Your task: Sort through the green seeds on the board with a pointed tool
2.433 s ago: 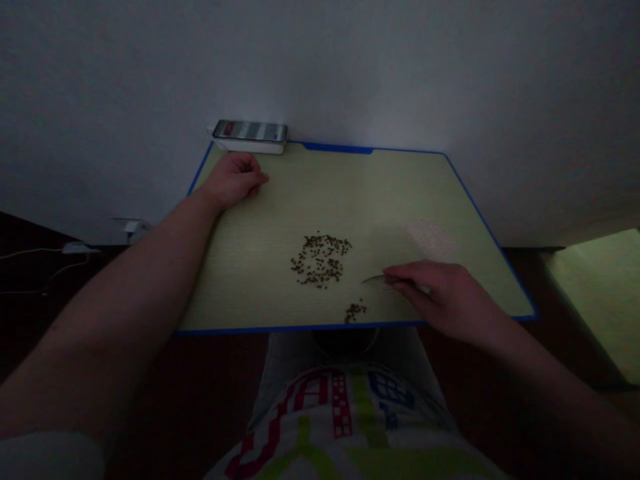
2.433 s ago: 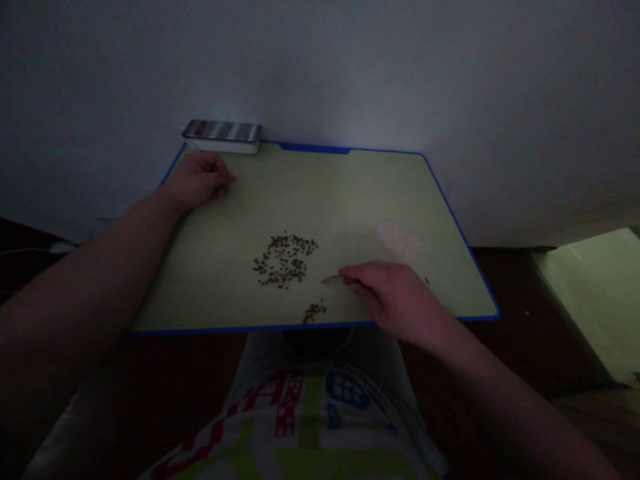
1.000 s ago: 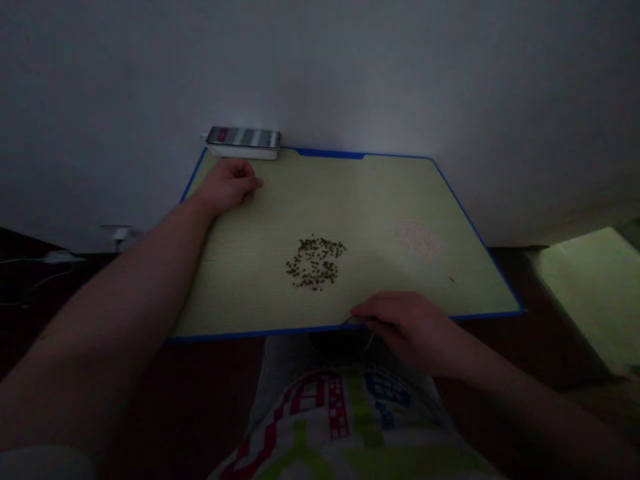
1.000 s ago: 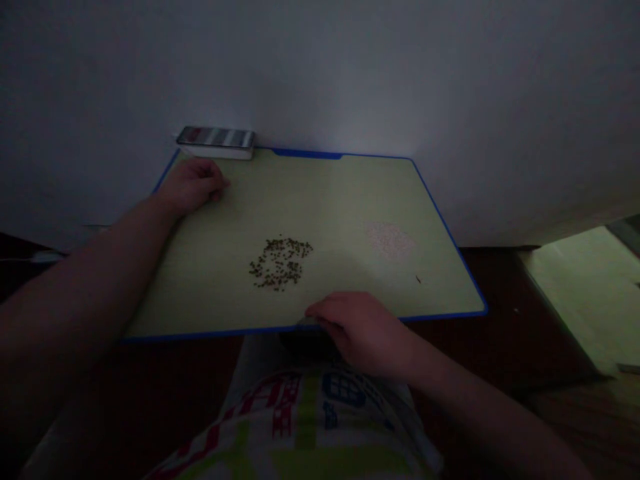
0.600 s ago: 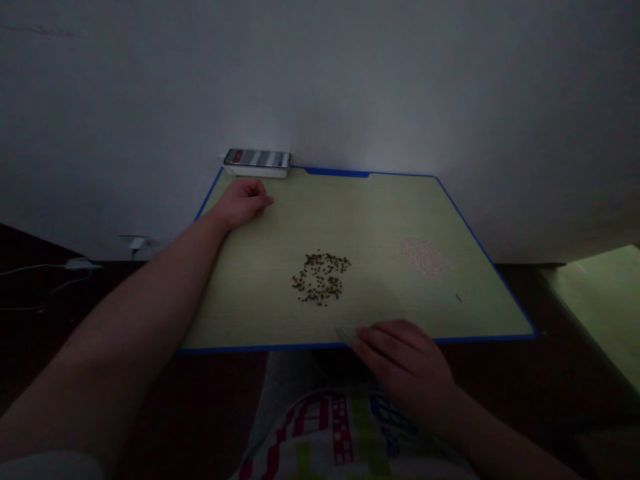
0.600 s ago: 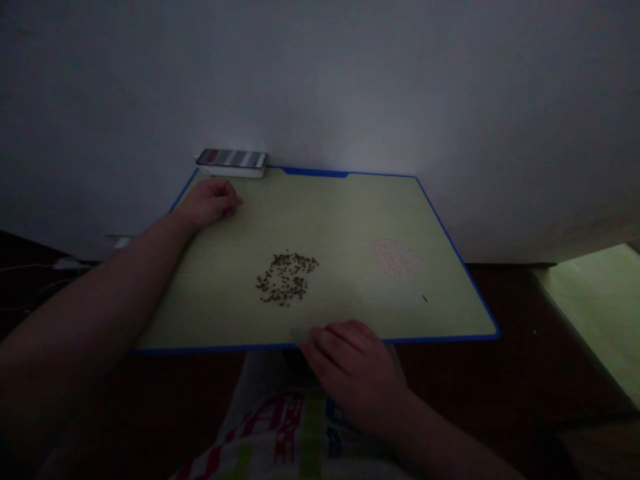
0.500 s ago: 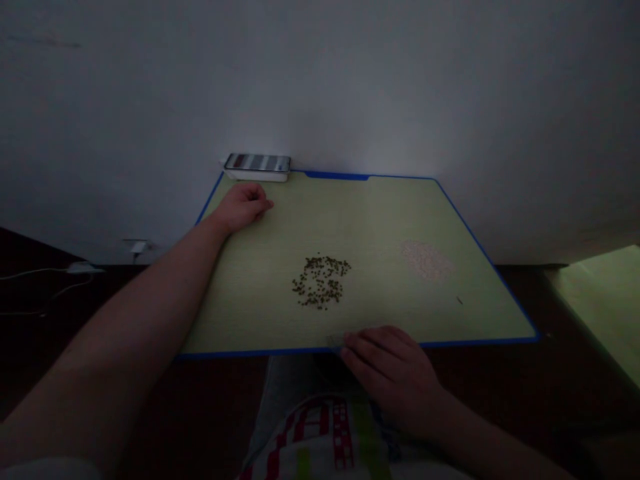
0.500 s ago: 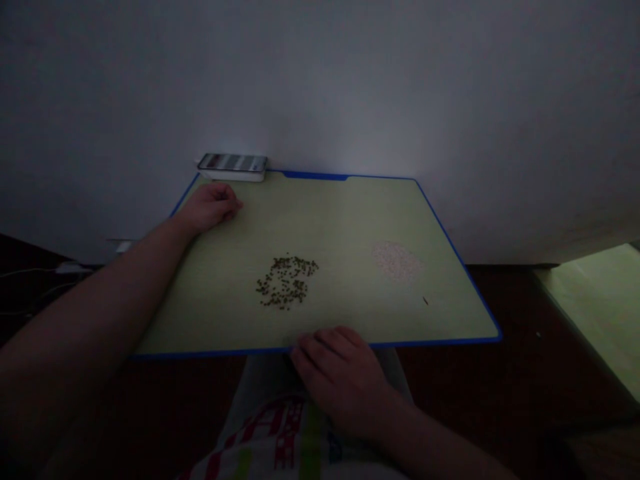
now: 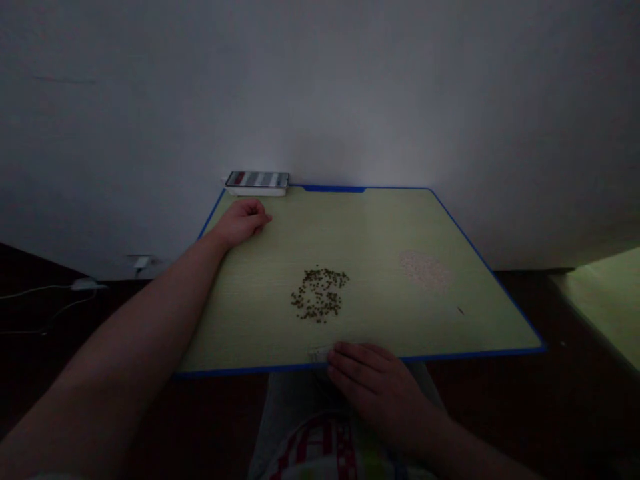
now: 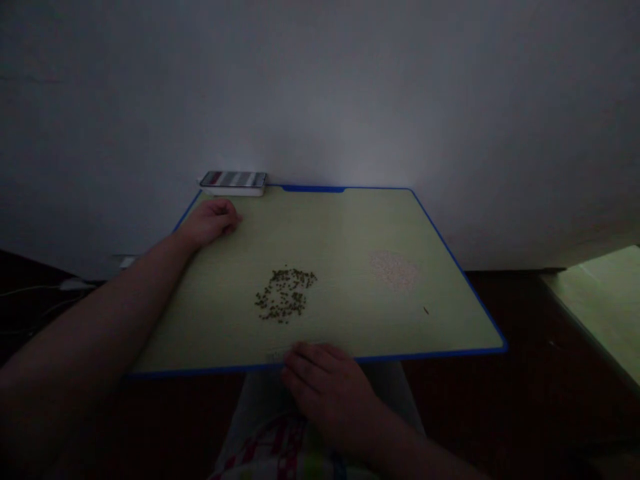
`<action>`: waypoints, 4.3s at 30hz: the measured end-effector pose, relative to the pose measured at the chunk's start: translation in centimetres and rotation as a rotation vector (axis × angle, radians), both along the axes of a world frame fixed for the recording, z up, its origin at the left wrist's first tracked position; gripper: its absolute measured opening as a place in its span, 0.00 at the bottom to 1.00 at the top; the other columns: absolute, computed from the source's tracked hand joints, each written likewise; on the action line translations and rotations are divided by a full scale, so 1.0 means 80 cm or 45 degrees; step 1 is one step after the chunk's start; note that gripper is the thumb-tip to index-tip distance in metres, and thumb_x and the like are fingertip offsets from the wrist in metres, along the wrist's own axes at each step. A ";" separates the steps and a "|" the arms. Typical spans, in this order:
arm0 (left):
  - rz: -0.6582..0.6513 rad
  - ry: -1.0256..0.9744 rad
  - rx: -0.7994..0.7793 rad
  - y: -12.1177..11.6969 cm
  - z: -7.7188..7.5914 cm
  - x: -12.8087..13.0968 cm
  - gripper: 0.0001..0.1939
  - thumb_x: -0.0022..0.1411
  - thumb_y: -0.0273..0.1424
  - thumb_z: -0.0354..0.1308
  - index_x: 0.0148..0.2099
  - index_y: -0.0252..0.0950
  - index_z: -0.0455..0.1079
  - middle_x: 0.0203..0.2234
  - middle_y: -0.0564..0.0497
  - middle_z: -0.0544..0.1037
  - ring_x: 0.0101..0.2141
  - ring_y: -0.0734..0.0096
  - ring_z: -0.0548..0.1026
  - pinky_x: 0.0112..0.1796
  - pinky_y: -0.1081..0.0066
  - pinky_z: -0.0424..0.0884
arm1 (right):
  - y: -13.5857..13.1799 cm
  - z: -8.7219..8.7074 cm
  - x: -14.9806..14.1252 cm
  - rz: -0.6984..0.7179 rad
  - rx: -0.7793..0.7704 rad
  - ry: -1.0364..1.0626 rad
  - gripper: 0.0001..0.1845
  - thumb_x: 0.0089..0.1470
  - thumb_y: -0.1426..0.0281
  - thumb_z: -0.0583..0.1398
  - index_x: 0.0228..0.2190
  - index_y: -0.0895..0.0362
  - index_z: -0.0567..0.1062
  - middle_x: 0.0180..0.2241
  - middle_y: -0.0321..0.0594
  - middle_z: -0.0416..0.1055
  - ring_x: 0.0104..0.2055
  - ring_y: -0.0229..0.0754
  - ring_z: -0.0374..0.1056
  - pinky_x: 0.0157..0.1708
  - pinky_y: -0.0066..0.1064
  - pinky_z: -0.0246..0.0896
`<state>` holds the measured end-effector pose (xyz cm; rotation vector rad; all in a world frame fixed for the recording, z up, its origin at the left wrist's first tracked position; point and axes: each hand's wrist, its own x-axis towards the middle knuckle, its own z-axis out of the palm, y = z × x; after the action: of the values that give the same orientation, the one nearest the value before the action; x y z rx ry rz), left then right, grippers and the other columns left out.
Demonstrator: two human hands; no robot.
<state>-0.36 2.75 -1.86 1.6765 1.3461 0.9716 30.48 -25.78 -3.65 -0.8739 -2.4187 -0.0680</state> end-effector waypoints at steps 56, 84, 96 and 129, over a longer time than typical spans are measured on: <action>-0.021 -0.006 0.026 -0.004 0.004 -0.002 0.14 0.50 0.35 0.64 0.20 0.39 0.62 0.12 0.55 0.66 0.16 0.77 0.59 0.20 0.73 0.54 | 0.114 0.052 0.033 -0.709 -0.394 -0.619 0.28 0.59 0.85 0.52 0.57 0.66 0.76 0.56 0.57 0.76 0.55 0.50 0.77 0.53 0.38 0.76; -0.010 -0.015 -0.005 0.001 -0.002 -0.003 0.13 0.51 0.32 0.63 0.22 0.38 0.62 0.12 0.55 0.65 0.16 0.78 0.59 0.21 0.73 0.54 | 0.087 0.048 0.038 -0.357 -0.182 -0.618 0.28 0.53 0.86 0.56 0.54 0.66 0.78 0.51 0.53 0.80 0.52 0.46 0.79 0.52 0.33 0.75; 0.011 -0.012 -0.010 0.001 -0.002 -0.002 0.12 0.50 0.33 0.63 0.23 0.38 0.63 0.12 0.56 0.65 0.15 0.78 0.60 0.20 0.74 0.54 | 0.035 0.040 0.052 -0.214 0.030 -0.394 0.28 0.49 0.85 0.54 0.50 0.65 0.80 0.46 0.50 0.83 0.46 0.45 0.81 0.46 0.33 0.79; 0.035 0.003 0.007 0.004 -0.005 -0.003 0.12 0.51 0.31 0.64 0.23 0.38 0.63 0.12 0.57 0.67 0.15 0.79 0.60 0.20 0.73 0.53 | 0.000 0.046 0.046 -0.017 0.067 -0.231 0.21 0.63 0.83 0.50 0.48 0.65 0.80 0.48 0.48 0.82 0.51 0.46 0.79 0.48 0.35 0.79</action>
<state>-0.62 3.03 -2.27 1.6677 1.3721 0.9906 34.15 -25.74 0.02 -0.8938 -2.5663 -0.2244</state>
